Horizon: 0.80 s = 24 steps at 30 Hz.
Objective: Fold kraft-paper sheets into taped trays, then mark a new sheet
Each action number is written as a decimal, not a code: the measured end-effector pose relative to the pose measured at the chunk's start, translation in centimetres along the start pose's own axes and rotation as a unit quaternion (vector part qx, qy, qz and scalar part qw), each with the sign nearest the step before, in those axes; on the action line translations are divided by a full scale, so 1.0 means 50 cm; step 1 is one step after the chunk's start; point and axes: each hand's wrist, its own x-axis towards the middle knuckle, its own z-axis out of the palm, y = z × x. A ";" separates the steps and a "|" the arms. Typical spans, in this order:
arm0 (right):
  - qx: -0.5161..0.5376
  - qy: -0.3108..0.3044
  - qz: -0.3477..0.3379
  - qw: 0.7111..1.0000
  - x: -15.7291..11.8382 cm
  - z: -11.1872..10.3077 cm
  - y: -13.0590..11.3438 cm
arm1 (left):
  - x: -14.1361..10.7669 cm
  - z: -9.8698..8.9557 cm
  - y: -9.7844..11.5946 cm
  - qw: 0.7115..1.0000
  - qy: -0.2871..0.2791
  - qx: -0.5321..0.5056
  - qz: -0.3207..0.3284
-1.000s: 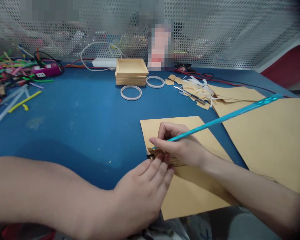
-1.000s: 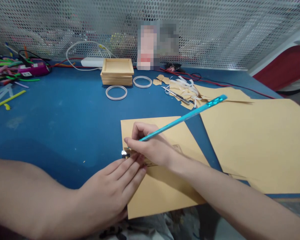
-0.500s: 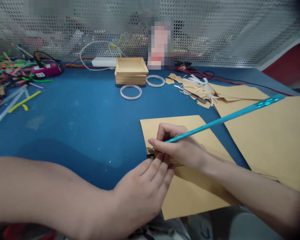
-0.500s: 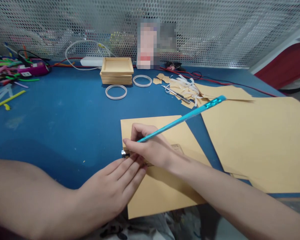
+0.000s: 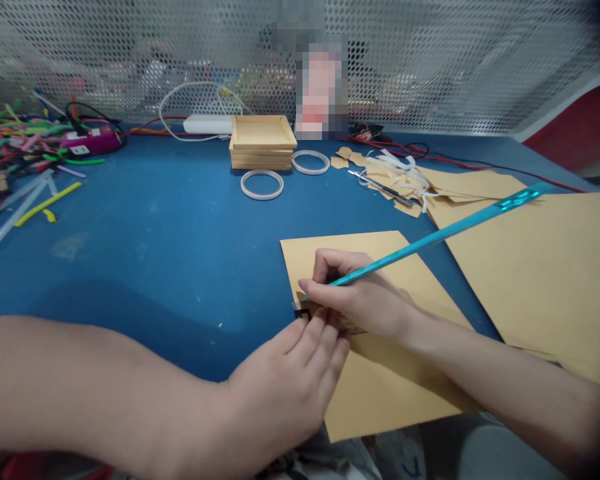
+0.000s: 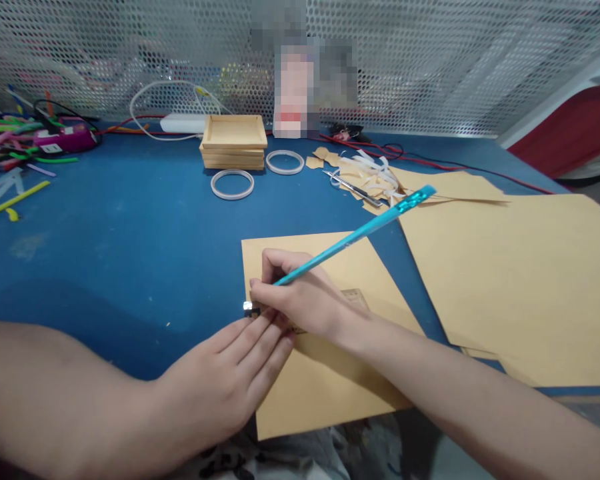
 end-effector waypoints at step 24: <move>-0.009 -0.005 -0.015 1.000 0.002 -0.002 0.001 | 0.007 -0.015 -0.001 0.999 -0.028 0.018 0.017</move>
